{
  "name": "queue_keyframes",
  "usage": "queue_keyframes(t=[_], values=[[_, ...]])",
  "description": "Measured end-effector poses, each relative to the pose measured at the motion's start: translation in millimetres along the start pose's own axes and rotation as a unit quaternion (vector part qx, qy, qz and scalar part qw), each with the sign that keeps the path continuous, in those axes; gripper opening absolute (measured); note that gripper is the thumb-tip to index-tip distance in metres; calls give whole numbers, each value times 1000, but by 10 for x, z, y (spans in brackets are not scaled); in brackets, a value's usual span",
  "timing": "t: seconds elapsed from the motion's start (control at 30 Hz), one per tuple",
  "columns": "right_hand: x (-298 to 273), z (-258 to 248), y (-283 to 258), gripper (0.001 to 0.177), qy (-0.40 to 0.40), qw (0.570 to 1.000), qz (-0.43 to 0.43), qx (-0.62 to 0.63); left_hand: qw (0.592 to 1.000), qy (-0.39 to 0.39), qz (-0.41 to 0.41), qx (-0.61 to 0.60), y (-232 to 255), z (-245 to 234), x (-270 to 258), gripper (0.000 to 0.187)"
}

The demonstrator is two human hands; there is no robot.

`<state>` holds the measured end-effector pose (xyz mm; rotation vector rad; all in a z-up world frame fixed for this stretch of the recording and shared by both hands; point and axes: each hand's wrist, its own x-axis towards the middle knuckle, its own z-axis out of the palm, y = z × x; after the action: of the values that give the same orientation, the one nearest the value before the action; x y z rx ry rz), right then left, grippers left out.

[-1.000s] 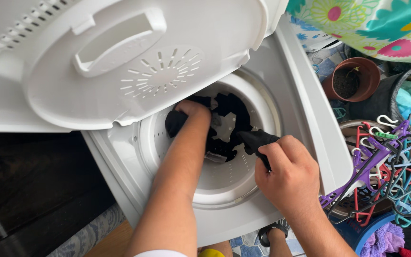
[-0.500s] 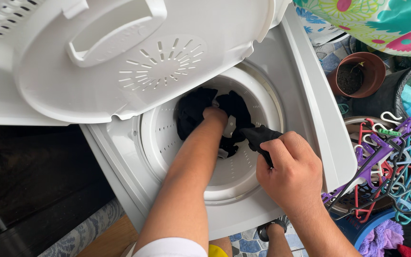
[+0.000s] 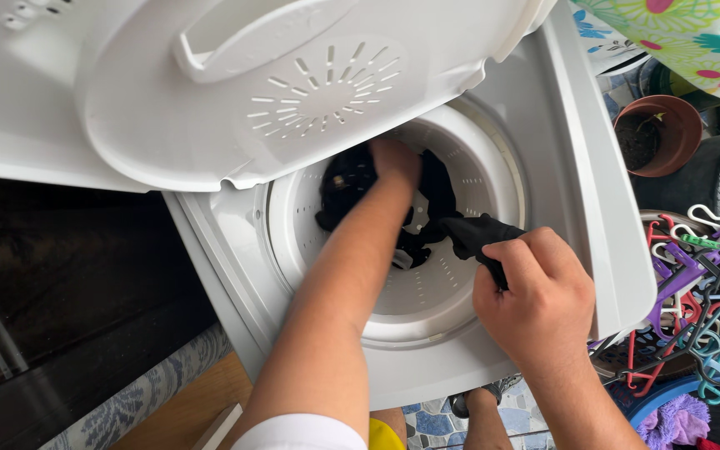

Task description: The person removes clothes from a washing machine by hand, attaches garments to clips on a drying rack, and unloads more clothes from the washing machine.

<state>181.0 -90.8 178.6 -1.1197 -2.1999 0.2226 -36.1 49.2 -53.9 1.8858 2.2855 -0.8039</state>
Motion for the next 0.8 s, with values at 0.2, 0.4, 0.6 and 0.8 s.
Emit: queue_keyframes(t=[0.2,0.4,0.6,0.8], values=[[-37,17,20,19,-9,1000,12,-12,942,-192,164,-223,77,-159,-99,49],[-19,20,15,19,-10,1000,11,-14,939,-98,176,-278,40,-186,-275,47],[-11,3,-14,20,-6,1000,10,-13,928,-131,176,-300,545,444,-481,86],[-12,6,27,19,-8,1000,12,-4,949,-260,99,-148,657,565,-247,36]])
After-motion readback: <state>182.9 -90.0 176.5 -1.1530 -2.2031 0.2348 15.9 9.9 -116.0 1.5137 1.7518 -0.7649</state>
